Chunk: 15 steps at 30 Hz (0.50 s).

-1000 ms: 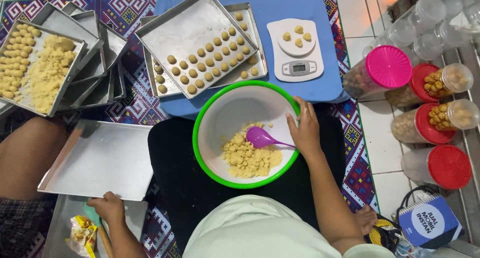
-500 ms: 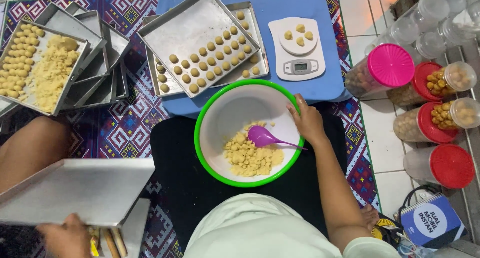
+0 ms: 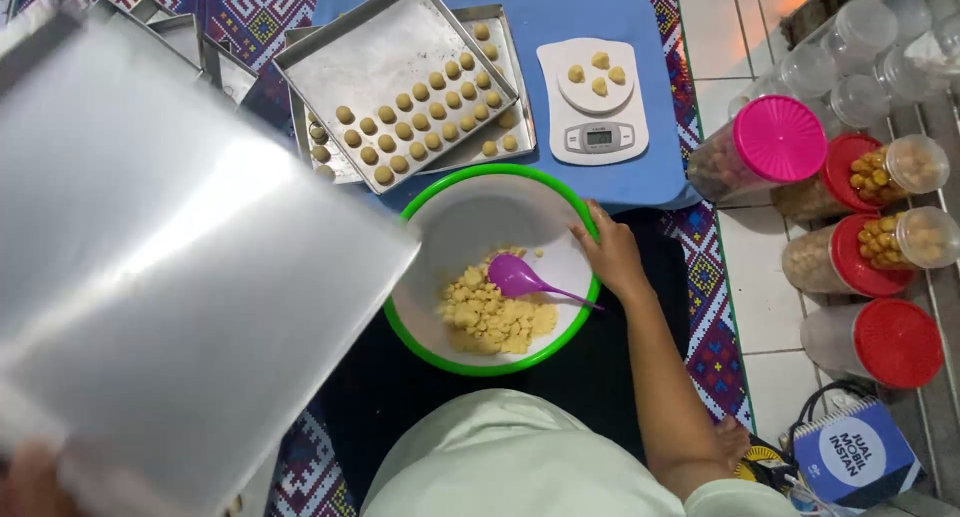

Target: Shaping dough into small balls, weighing them on a digital scale for consistency, and arranging them on baking trays.

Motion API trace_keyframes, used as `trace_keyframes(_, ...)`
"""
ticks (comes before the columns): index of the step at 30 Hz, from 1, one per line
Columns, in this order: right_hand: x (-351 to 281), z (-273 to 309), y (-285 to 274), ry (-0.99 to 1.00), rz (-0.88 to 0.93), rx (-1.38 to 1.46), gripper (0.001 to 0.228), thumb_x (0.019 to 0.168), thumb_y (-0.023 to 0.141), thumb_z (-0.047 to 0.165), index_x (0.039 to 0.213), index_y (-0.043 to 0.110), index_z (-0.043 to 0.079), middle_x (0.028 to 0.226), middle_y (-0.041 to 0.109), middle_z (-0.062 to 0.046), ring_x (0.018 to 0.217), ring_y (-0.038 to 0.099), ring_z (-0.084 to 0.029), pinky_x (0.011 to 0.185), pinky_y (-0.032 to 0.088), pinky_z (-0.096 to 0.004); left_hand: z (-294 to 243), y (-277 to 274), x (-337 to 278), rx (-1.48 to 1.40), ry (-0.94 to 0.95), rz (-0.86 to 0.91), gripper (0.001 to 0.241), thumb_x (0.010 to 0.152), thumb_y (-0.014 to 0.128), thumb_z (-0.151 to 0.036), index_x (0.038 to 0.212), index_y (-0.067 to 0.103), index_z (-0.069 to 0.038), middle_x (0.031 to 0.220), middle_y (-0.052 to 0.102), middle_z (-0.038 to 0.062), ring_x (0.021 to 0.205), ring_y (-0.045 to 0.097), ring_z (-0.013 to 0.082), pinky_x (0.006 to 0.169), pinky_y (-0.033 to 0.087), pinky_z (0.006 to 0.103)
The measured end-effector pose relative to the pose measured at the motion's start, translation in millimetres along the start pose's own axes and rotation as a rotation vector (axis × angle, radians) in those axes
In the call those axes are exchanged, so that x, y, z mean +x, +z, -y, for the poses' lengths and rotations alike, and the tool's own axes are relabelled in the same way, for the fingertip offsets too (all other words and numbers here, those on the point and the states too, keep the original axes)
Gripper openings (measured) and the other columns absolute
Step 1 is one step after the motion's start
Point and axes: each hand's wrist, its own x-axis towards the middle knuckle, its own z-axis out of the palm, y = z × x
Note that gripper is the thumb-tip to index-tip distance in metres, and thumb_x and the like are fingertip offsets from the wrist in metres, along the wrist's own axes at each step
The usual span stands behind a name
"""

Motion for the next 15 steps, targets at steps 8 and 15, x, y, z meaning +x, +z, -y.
trace_keyframes(8,-9,23,-12,0.007,0.005,0.003,0.05,0.103,0.061,0.041,0.145,0.057,0.015,0.098,0.075,-0.023,0.085,0.072,-0.045,0.069,0.058,-0.053,-37,207,149,-0.552,0.178,0.238,0.045,0.105,0.043,-0.008,0.15,0.045,-0.007,0.132,0.057,0.02,0.113,0.061,0.0272,0.105,0.052,0.0466)
trace_keyframes(15,-19,49,-24,0.035,0.014,0.003,0.05,0.102,0.06,0.036,0.145,0.055,0.01,0.098,0.073,-0.03,0.09,0.07,-0.05,0.072,0.055,-0.058,48,310,267,-0.21,0.218,0.328,0.045,0.109,0.04,-0.012,0.153,0.032,-0.005,0.123,0.053,0.036,0.1,0.06,0.0398,0.083,0.047,0.0549)
